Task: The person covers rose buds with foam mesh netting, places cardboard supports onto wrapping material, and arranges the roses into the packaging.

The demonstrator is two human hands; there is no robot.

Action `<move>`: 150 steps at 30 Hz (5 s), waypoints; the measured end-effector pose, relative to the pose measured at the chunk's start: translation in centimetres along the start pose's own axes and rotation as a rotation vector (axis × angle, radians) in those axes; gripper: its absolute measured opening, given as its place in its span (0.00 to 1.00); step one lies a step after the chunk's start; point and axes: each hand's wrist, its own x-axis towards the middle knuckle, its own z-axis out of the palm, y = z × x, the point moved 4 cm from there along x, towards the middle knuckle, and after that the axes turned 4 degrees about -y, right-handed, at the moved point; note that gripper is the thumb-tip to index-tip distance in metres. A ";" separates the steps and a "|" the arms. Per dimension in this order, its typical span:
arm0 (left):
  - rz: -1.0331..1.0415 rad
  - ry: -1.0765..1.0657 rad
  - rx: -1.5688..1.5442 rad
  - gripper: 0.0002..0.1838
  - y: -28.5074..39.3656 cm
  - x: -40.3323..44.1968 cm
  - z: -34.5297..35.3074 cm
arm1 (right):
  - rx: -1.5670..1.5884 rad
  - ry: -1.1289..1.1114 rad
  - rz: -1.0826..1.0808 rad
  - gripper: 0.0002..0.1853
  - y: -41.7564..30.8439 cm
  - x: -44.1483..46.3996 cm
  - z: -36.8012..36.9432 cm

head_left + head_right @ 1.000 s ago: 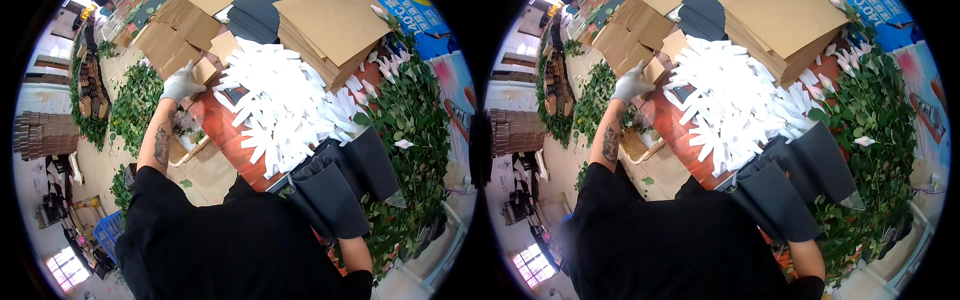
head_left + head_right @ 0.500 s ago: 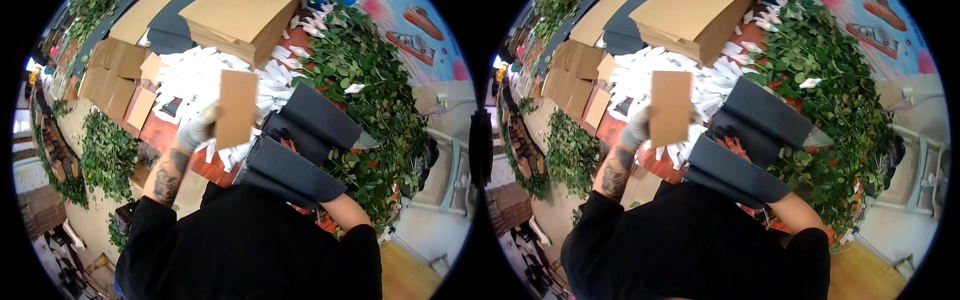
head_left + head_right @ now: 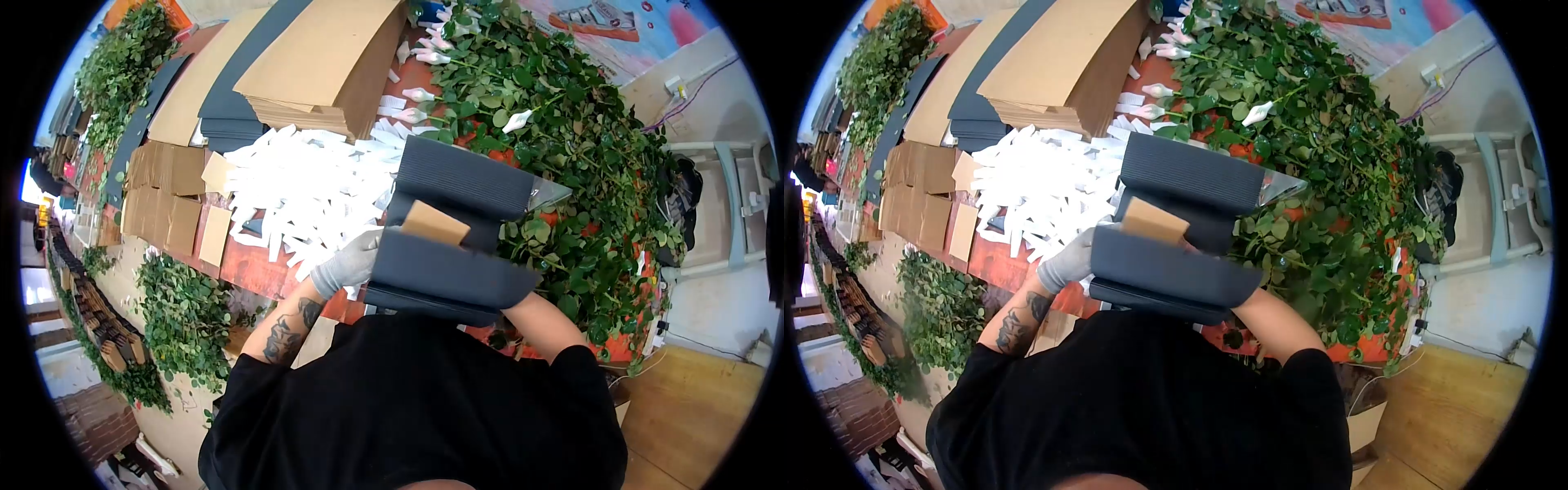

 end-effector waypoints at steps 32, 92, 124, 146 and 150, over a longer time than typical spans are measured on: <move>-0.162 -0.222 1.397 0.19 2.0 -0.8 7.0 | 0.942 0.340 0.439 0.11 3.0 -7.0 -1.7; -0.006 -0.253 1.338 0.12 -0.8 0.5 5.9 | -0.960 0.708 0.571 0.24 17.5 7.0 -38.8; -0.196 -0.305 1.278 0.15 1.6 0.7 6.3 | -0.688 1.084 0.457 0.37 9.9 -11.9 -36.5; -0.105 -0.291 1.331 0.10 1.5 1.4 7.0 | -0.710 2.258 0.539 0.19 2.4 -72.8 -22.9; -0.104 -0.294 1.314 0.11 1.7 1.5 7.1 | -0.842 2.323 0.375 0.20 -2.0 -69.1 -23.2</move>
